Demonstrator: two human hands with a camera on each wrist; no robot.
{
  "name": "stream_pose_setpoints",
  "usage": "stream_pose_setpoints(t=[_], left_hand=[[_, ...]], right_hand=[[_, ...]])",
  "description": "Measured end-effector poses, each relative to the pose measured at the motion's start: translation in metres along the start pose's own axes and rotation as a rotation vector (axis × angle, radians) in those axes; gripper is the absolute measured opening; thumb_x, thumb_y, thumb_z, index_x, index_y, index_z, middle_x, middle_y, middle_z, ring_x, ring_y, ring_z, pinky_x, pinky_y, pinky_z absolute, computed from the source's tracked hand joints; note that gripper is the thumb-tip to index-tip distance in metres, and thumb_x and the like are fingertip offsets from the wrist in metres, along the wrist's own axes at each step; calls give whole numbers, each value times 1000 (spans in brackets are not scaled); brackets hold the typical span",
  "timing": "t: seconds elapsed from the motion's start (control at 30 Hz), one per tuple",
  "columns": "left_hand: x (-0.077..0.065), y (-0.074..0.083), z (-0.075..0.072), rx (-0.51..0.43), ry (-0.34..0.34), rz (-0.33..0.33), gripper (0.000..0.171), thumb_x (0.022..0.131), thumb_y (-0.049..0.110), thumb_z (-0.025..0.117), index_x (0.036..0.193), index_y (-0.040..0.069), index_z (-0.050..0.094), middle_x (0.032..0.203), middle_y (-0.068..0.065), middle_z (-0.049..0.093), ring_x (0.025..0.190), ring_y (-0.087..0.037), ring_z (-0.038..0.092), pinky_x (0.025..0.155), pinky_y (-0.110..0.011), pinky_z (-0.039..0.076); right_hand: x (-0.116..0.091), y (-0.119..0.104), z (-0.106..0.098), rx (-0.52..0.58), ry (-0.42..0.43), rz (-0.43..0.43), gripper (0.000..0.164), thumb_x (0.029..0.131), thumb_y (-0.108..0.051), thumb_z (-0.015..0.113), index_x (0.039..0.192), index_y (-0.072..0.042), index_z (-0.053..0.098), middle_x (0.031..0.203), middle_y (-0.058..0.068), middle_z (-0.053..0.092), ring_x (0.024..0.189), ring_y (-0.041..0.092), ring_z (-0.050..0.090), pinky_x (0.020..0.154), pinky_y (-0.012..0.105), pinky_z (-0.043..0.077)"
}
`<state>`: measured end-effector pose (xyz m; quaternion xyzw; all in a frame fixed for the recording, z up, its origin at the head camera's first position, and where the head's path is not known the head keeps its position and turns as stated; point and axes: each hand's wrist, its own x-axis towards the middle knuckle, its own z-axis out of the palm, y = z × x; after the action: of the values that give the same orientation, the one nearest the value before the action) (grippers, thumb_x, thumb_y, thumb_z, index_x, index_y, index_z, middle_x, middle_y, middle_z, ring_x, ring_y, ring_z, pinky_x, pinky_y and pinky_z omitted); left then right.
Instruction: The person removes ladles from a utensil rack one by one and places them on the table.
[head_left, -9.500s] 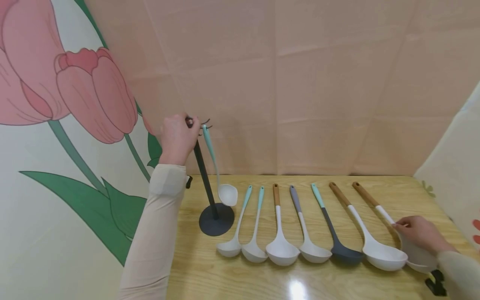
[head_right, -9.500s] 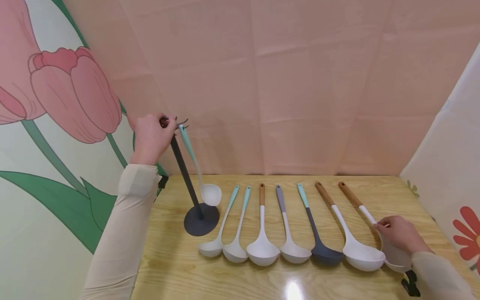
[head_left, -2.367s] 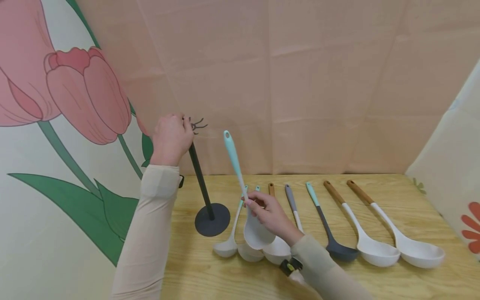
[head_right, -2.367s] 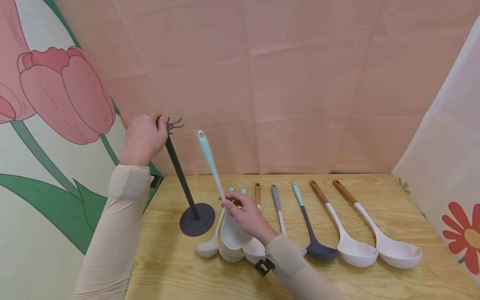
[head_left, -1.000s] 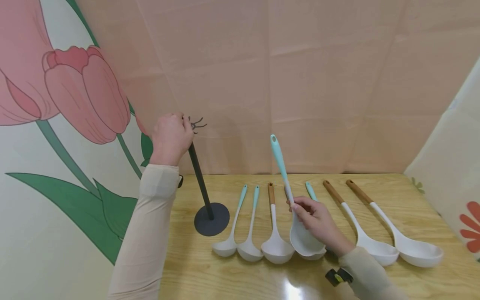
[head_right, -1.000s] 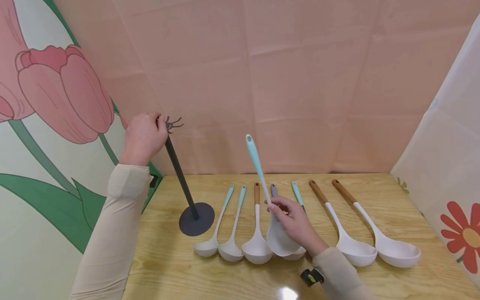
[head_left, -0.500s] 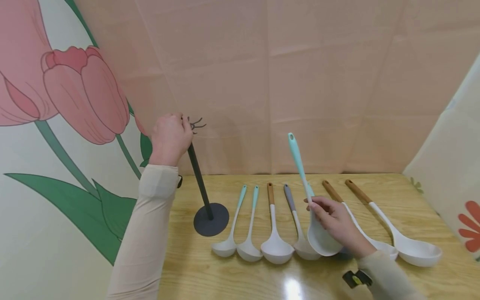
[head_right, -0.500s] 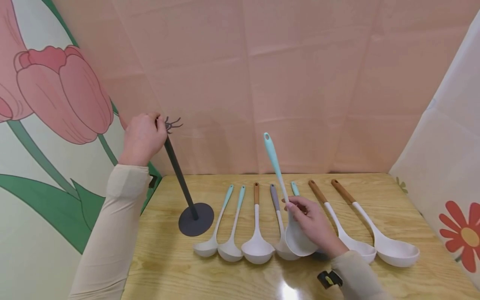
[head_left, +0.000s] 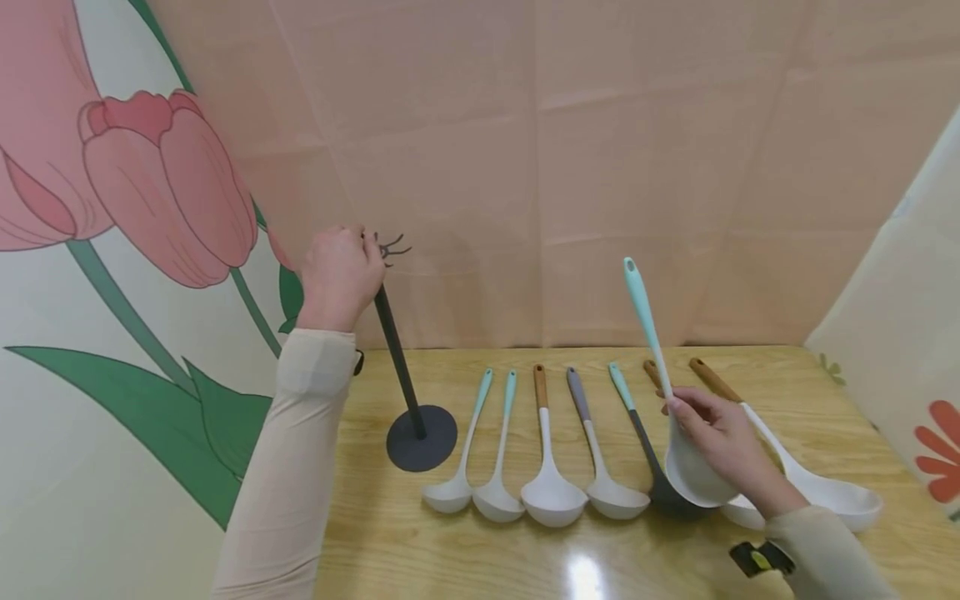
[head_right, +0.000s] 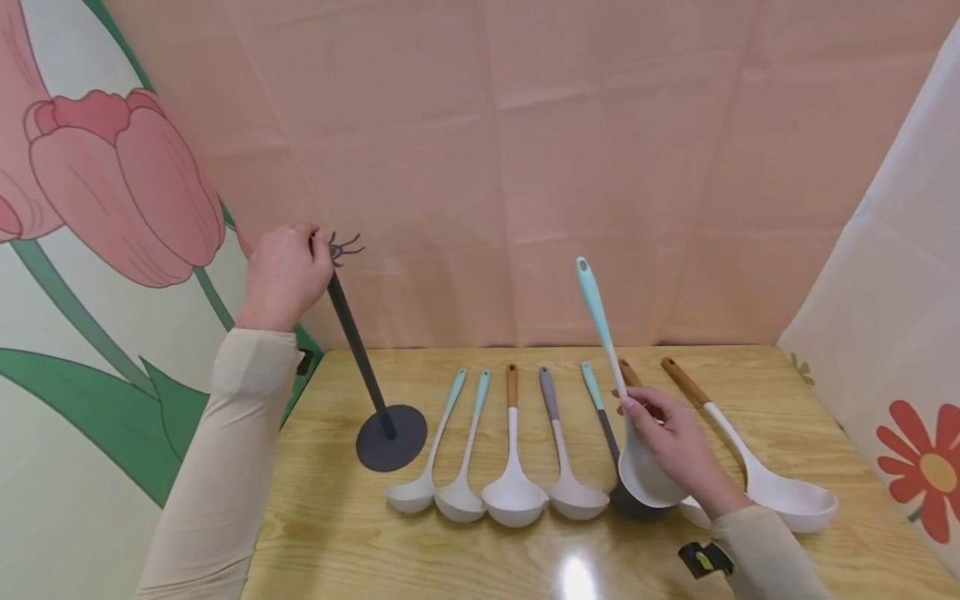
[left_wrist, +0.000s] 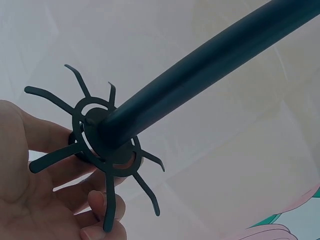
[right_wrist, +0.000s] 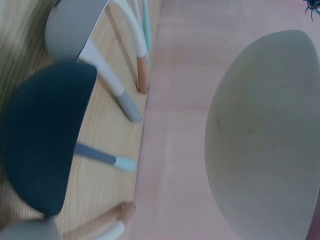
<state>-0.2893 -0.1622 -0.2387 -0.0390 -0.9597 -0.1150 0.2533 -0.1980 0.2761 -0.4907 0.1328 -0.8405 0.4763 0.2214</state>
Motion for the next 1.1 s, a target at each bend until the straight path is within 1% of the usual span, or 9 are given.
stream_pose_setpoints(t=[0.1,0.13,0.3,0.37,0.53,0.7,0.83,0.93,1.1], left_hand=[[0,0,0,0,0,2,43,106,26,35,116,-2,67,104,-21,65,95,-38,62,83,-52,51],[0,0,0,2,2,3,44,106,26,35,117,-2,67,105,-21,65,95,-38,62,83,-52,51],[0,-1,1,5,2,4,45,106,25,34,124,-3,65,112,-23,66,100,-39,63,86,-53,51],[1,-1,1,2,-1,3,45,106,26,35,124,-3,65,112,-22,67,100,-39,63,86,-53,52],[2,-1,2,4,9,5,42,106,24,38,121,-3,66,109,-22,67,98,-39,63,85,-52,52],[2,-1,1,14,5,5,42,106,24,38,124,-3,65,113,-23,66,102,-40,63,88,-53,52],[2,0,1,10,-6,0,43,106,24,38,128,-3,63,117,-24,65,105,-40,62,91,-53,51],[1,0,1,1,-6,-5,43,106,24,38,127,-3,64,117,-23,65,104,-40,62,89,-53,51],[1,1,0,-3,-1,-7,43,105,24,38,126,-4,64,114,-23,66,99,-39,62,86,-52,52]], right_hand=[[-1,2,-9,-56,20,30,19,97,-6,64,113,3,70,90,-25,68,80,-8,61,66,10,47],[-2,4,-12,-70,19,40,20,98,-7,64,113,3,70,89,-25,68,80,-7,61,66,11,47],[-3,16,-30,-91,-1,70,24,100,-10,60,117,5,68,95,-30,65,85,-11,59,67,10,47],[-3,23,-37,-96,4,75,25,101,-11,60,118,6,67,95,-32,64,86,-14,58,67,8,47],[-4,37,-54,-125,18,93,26,101,-12,59,115,8,66,89,-27,66,82,-14,58,66,8,46],[-7,47,-68,-178,29,115,29,101,-14,59,116,10,66,87,-34,61,79,-16,55,61,9,44],[-9,55,-78,-212,43,116,30,101,-14,59,117,10,65,88,-35,61,78,-18,54,60,9,43],[-10,61,-86,-222,44,120,29,101,-13,58,118,10,65,89,-35,60,79,-19,54,61,8,43],[-9,72,-99,-260,43,151,31,102,-15,56,120,8,65,89,-36,58,78,-19,51,59,9,42]])
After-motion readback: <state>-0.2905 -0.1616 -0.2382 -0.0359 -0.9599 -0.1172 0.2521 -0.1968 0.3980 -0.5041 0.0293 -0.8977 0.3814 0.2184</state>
